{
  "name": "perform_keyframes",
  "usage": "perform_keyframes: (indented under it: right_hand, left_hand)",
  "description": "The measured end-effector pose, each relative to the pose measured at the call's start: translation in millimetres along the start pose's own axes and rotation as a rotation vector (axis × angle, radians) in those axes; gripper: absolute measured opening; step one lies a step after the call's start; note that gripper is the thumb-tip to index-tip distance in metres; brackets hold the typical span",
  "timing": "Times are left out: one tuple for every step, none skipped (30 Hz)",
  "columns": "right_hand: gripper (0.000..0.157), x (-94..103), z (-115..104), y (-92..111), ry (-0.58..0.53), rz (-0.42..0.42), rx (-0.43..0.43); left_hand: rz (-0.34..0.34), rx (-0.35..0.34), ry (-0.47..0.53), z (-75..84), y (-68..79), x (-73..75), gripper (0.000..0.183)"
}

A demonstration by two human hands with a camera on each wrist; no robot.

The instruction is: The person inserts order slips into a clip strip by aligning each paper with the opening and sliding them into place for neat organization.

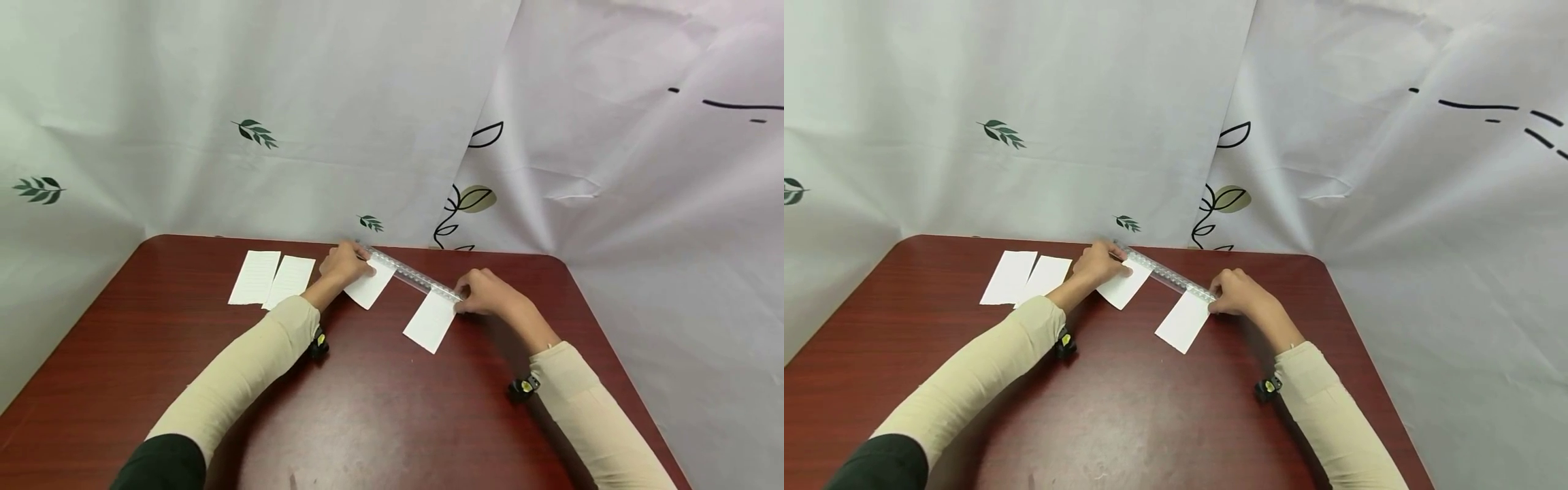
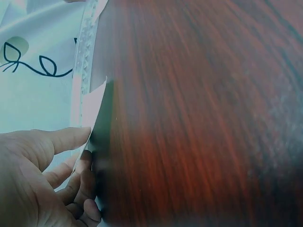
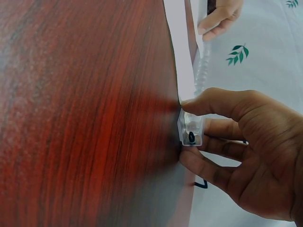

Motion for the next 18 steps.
perform_keyframes:
  right_hand:
    - [0.027,-6.9,12,-5,-0.015,0.010,0.032]
    - [0.027,-7.0,12,-5,-0.018,0.006,0.032]
    - [0.026,-7.8,13,-5,-0.019,0.005,0.030]
    - [0.026,-7.2,12,-5,-0.019,0.010,0.035]
    - [0.025,-7.3,12,-4,-0.024,0.012,0.031]
    - [0.024,-8.1,13,-4,-0.027,0.015,0.031]
    - [0.022,-5.2,7,-2,-0.018,0.019,0.013]
    - [0.021,-0.6,-1,2,-0.004,0.006,-0.017]
    - [0.022,-6.2,8,-2,-0.007,0.026,0.012]
    - [0.022,-8.7,13,-4,-0.010,0.031,0.022]
    - [0.023,-11.8,19,-7,-0.012,0.029,0.024]
    - [0.024,-15.0,24,-9,-0.011,0.032,0.032]
    - [0.025,-16.8,27,-11,-0.012,0.032,0.029]
    - [0.026,-17.8,29,-13,0.000,0.029,0.027]
    - [0.025,-18.2,29,-14,0.001,0.034,0.029]
    - [0.026,-14.3,23,-12,0.004,0.022,0.011]
    - [0.026,-13.0,21,-11,0.006,0.020,0.010]
    - [0.027,-16.0,26,-12,-0.005,0.033,0.041]
  left_hand:
    - [0.002,-0.006,-0.002,0.9,2.6,0.3,0.036]
    - [0.008,-0.009,-0.001,2.3,6.1,1.0,0.036]
    - [0.013,-0.011,-0.002,2.7,7.6,1.0,0.036]
    - [0.013,-0.011,-0.003,1.7,5.2,-0.8,0.035]
    - [0.013,-0.015,-0.008,2.6,6.2,-1.4,0.034]
    - [0.016,-0.016,-0.011,1.9,4.4,-2.8,0.033]
    - [0.013,-0.016,-0.018,1.5,3.4,-3.3,0.032]
    - [0.014,-0.012,-0.019,0.7,1.3,-4.2,0.032]
    - [0.014,-0.010,-0.024,-0.2,-1.2,-5.0,0.031]
    - [0.011,-0.007,-0.031,-0.1,-2.5,-5.1,0.031]
    - [0.010,-0.007,-0.039,1.3,-0.9,-4.3,0.031]
    - [0.009,-0.004,-0.046,1.5,-1.7,-4.1,0.031]
    - [0.010,-0.004,-0.053,1.9,-1.7,-3.8,0.031]
    - [0.009,0.000,-0.056,1.7,-3.1,-4.1,0.031]
    - [0.007,0.001,-0.061,1.3,-4.4,-4.4,0.031]
    - [0.004,0.003,-0.066,0.2,-6.5,-5.0,0.031]
    - [0.002,0.003,-0.068,-1.7,-9.9,-6.4,0.031]
    - [0.001,0.002,-0.068,-3.9,-14.2,-8.2,0.030]
Point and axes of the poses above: each hand's wrist, its own y-axis away from the middle knuckle, its own x-axis out of the back of the hand, z = x × y, the point moved 2 cm from there along -y, towards the middle knuckle, and after that the axes turned 6 degrees about y, right-handed, at the moved point
